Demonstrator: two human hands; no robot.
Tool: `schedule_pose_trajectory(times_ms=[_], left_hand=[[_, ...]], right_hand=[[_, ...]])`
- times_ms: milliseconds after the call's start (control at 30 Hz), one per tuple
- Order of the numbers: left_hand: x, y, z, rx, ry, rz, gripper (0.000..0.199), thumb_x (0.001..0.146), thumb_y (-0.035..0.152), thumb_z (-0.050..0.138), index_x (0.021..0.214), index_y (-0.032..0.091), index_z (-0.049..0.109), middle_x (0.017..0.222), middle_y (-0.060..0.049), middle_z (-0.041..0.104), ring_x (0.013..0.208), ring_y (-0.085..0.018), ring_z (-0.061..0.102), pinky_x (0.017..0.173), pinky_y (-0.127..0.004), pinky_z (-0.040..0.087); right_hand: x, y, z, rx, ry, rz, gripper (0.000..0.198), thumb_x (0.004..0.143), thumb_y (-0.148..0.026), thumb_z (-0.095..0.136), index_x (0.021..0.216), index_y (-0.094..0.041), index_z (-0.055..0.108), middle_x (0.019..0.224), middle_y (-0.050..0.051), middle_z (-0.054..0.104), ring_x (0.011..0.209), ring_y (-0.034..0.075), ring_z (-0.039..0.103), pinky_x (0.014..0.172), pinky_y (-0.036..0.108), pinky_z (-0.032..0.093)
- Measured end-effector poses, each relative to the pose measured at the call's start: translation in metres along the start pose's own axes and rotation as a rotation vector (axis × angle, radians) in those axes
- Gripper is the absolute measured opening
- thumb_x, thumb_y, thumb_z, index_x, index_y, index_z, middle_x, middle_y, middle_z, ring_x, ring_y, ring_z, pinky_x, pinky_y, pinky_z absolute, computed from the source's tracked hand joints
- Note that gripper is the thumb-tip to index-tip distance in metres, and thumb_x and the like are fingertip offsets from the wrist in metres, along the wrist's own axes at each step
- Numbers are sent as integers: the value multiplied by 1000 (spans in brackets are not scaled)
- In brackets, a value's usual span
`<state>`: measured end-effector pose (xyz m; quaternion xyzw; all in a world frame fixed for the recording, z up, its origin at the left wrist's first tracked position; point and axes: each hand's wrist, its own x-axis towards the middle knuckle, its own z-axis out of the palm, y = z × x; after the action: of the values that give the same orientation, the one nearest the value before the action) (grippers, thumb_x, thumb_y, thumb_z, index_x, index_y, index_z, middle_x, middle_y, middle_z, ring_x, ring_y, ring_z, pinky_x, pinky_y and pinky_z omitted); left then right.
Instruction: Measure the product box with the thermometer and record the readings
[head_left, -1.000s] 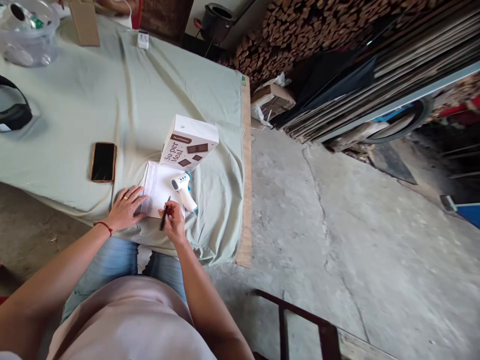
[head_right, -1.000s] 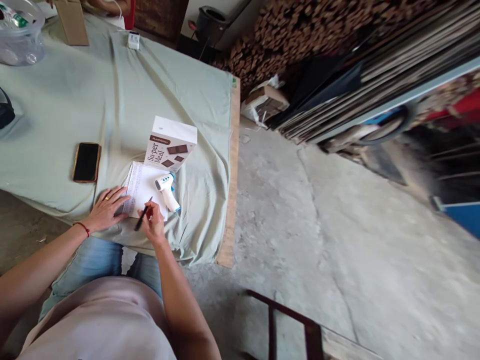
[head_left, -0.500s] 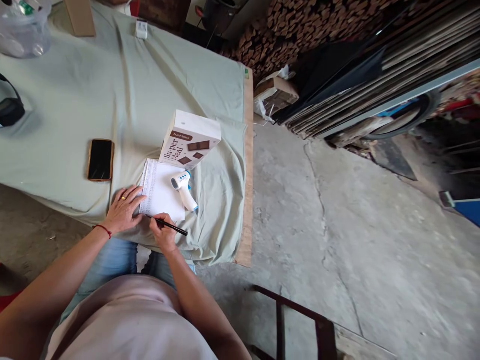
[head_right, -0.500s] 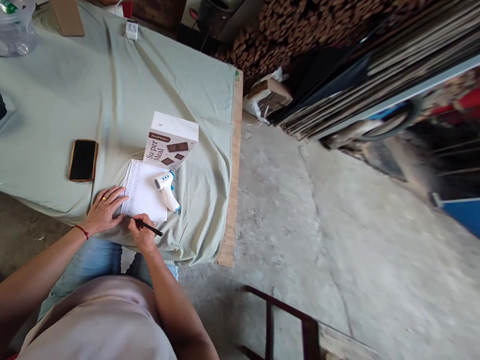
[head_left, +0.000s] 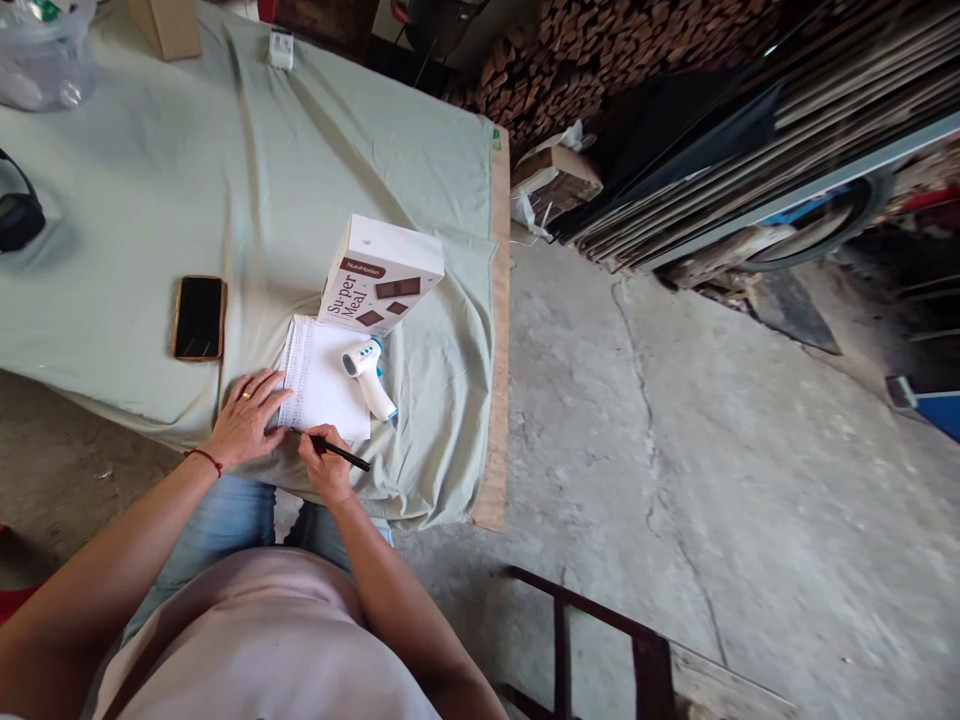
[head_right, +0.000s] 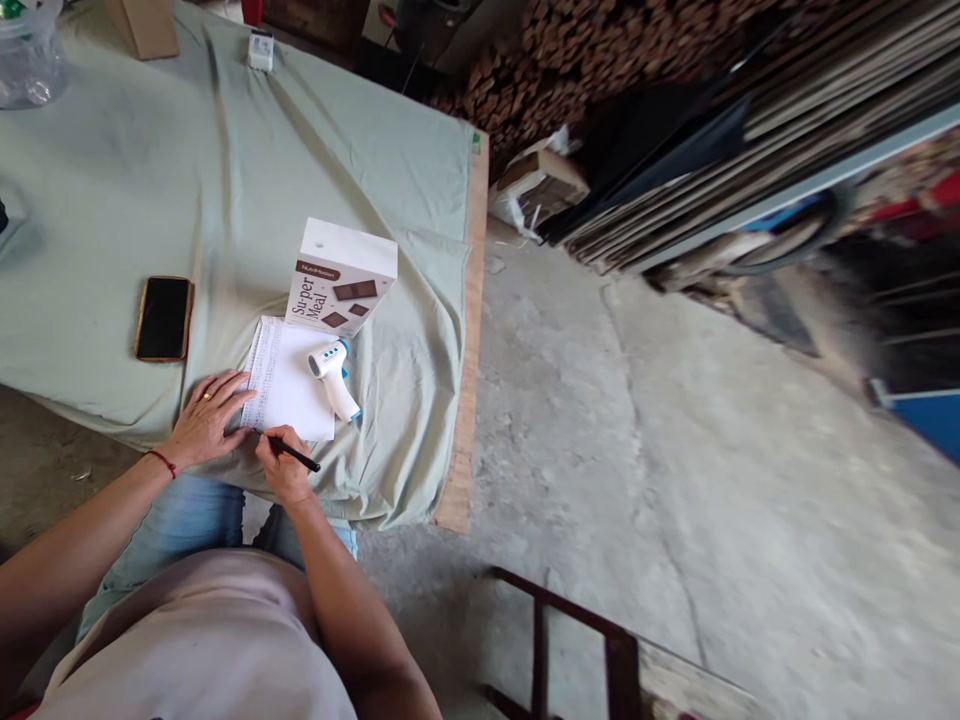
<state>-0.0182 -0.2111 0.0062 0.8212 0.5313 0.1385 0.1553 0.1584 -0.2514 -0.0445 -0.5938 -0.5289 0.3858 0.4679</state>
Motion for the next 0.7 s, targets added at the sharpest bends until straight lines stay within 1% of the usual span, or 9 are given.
schedule_pose_trajectory(times_ms=[167, 300, 433, 533, 700], left_hand=[[0, 0, 0, 36, -18, -3, 55, 85, 33, 61, 139, 27, 57, 161, -8, 43, 152, -31, 35, 126, -55, 24], [0, 0, -1, 16, -8, -1, 54, 84, 33, 61, 138, 26, 58, 160, -9, 44, 151, -32, 36, 126, -55, 24], [0, 0, -1, 10, -4, 1, 55, 84, 32, 62, 138, 27, 57, 160, -9, 43, 151, -32, 36, 125, -55, 24], [0, -1, 0, 5, 5, 9, 54, 84, 32, 61, 137, 26, 58, 160, -9, 44, 150, -32, 36, 125, -54, 24], [0, -1, 1, 26, 10, 20, 53, 85, 33, 60, 137, 24, 58, 160, -11, 44, 150, -32, 37, 125, -55, 25]], right_hand=[[0, -2, 0, 31, 22, 20, 19, 82, -44, 64, 77, -26, 60, 62, -3, 56, 56, 15, 49, 61, 33, 48], [1, -5, -1, 26, 13, 26, 21, 80, -44, 65, 75, -25, 59, 62, -3, 57, 56, 14, 51, 62, 33, 48], [0, -5, -1, 30, 11, 37, 19, 82, -42, 62, 77, -24, 58, 61, -4, 57, 55, 14, 50, 61, 32, 47], [-1, -4, 0, 26, 19, 39, 18, 83, -40, 62, 79, -23, 58, 63, -3, 58, 57, 14, 50, 62, 32, 47], [0, 0, 1, 0, 25, -11, 12, 82, -36, 64, 79, -25, 59, 64, -3, 58, 57, 15, 50, 61, 32, 48]])
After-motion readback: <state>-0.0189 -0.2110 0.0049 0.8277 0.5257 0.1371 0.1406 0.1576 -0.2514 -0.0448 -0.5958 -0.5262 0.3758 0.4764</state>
